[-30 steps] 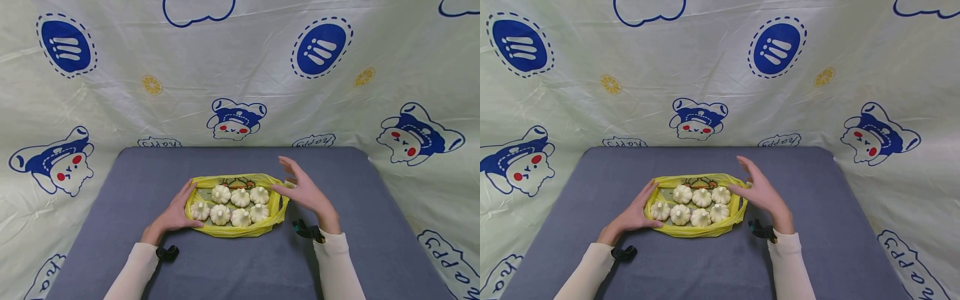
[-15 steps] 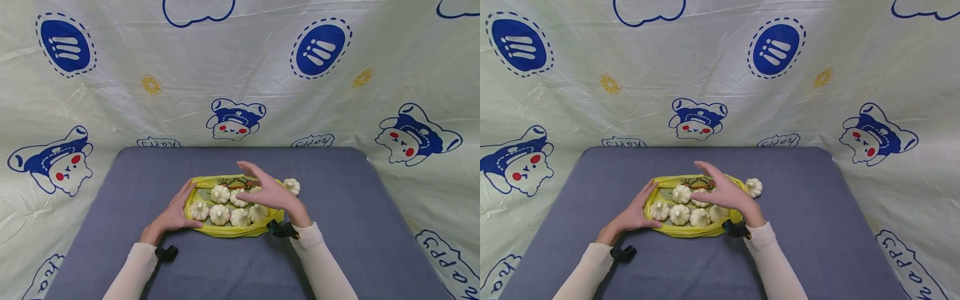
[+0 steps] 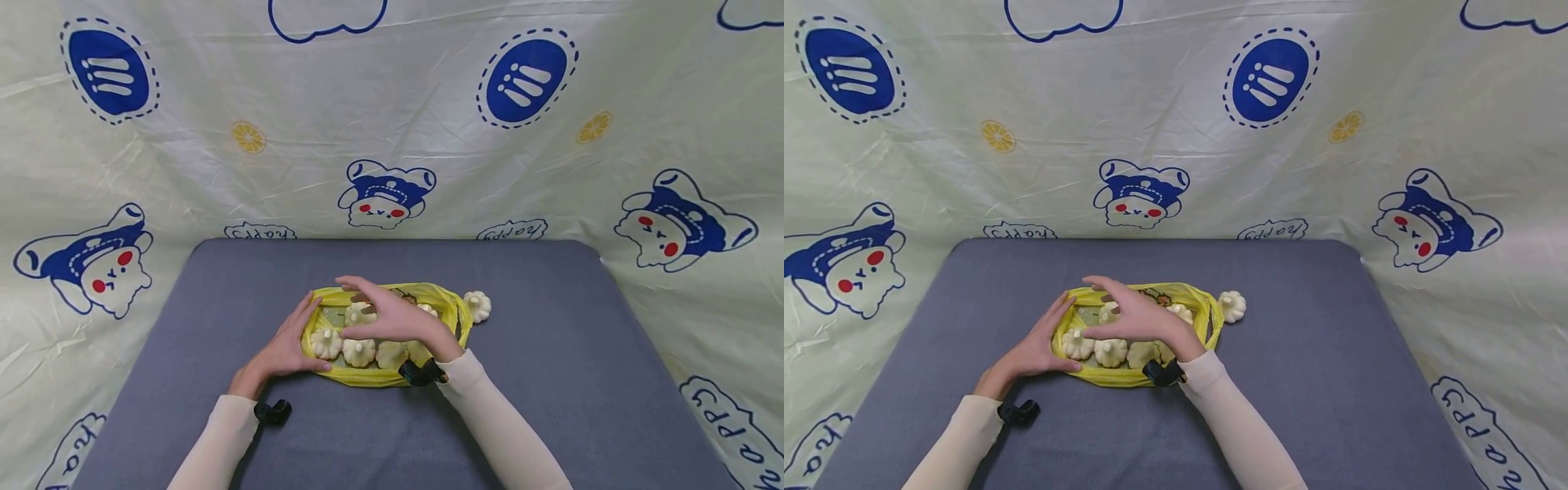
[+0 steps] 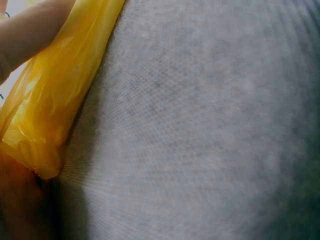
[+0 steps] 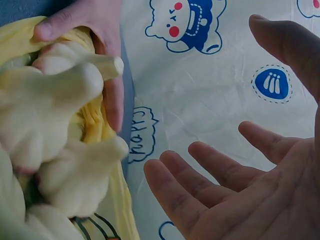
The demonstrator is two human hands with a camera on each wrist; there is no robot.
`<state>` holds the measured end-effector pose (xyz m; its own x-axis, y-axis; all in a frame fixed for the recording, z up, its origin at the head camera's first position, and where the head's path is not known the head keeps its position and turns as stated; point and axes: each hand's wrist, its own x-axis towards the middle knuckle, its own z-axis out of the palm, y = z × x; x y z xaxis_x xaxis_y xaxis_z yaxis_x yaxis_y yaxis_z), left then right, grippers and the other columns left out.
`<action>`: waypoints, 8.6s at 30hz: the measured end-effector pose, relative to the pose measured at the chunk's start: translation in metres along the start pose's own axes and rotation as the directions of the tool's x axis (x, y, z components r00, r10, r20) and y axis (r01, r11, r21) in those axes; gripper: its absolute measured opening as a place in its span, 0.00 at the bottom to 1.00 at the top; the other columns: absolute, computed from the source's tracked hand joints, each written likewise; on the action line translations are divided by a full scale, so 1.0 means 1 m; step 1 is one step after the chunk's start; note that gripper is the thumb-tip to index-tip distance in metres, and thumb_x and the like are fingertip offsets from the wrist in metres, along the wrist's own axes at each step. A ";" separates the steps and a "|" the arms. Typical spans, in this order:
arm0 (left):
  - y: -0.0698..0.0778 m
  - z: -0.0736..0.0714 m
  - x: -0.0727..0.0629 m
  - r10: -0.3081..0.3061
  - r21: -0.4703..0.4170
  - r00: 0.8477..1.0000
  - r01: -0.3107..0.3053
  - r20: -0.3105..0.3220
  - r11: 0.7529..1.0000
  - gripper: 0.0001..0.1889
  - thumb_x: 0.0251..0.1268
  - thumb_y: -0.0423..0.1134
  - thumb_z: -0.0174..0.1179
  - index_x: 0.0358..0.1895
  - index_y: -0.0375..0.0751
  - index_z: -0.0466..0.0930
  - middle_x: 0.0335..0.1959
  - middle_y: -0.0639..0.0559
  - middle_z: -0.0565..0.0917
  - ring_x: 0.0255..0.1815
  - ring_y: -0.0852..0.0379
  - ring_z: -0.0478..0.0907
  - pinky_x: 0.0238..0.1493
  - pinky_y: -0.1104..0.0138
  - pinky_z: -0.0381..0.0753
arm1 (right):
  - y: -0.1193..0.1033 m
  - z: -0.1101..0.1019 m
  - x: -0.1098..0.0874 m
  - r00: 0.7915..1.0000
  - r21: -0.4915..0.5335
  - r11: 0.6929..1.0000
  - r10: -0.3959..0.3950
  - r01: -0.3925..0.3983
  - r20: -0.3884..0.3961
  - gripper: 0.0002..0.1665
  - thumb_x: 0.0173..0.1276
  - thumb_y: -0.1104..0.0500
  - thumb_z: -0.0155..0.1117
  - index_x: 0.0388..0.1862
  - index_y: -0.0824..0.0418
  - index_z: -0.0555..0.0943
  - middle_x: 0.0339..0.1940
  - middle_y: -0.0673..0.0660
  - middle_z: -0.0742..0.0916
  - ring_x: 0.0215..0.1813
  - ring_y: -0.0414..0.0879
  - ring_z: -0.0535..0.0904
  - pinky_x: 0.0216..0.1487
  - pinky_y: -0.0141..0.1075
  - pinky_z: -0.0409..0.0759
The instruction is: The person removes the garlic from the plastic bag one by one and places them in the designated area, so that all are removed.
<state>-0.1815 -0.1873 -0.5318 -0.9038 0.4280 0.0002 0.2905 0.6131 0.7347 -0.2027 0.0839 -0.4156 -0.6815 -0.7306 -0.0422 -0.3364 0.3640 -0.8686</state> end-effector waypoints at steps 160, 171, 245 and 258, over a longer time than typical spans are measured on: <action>-0.002 0.004 -0.002 -0.006 0.037 1.000 0.007 -0.028 0.999 0.67 0.43 0.60 0.80 0.85 0.51 0.45 0.87 0.47 0.39 0.85 0.34 0.41 0.76 0.30 0.47 | 0.049 -0.035 -0.120 0.827 0.002 0.989 0.123 -0.146 -0.549 0.24 0.74 0.53 0.69 0.67 0.53 0.79 0.67 0.59 0.81 0.62 0.60 0.83 0.58 0.55 0.84; 0.001 0.003 0.000 -0.016 0.031 1.000 0.016 -0.016 0.999 0.68 0.42 0.59 0.80 0.85 0.52 0.45 0.87 0.48 0.39 0.85 0.35 0.40 0.77 0.31 0.45 | 0.067 -0.054 -0.145 0.758 -0.041 0.978 0.132 -0.204 -0.638 0.23 0.74 0.54 0.68 0.66 0.55 0.80 0.62 0.59 0.85 0.60 0.54 0.82 0.53 0.34 0.83; -0.001 0.003 0.000 -0.018 0.045 1.000 0.018 -0.011 0.999 0.67 0.44 0.60 0.80 0.86 0.54 0.43 0.87 0.50 0.38 0.85 0.35 0.41 0.78 0.32 0.44 | 0.164 -0.080 -0.189 0.565 0.053 0.904 0.310 -0.425 -0.765 0.30 0.76 0.47 0.65 0.70 0.62 0.76 0.66 0.69 0.81 0.62 0.64 0.81 0.42 0.17 0.73; 0.000 0.004 0.000 -0.020 0.041 1.000 0.021 -0.013 0.999 0.67 0.44 0.60 0.79 0.86 0.53 0.44 0.87 0.50 0.38 0.85 0.36 0.40 0.77 0.31 0.44 | 0.166 -0.077 -0.185 0.573 0.059 0.895 0.332 -0.442 -0.750 0.31 0.77 0.49 0.64 0.71 0.63 0.75 0.67 0.71 0.80 0.64 0.66 0.80 0.42 0.20 0.74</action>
<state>-0.1805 -0.1851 -0.5346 -0.9137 0.4065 -0.0057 0.2843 0.6489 0.7058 -0.1824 0.3243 -0.5141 -0.9891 0.1356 0.0574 0.0385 0.6146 -0.7879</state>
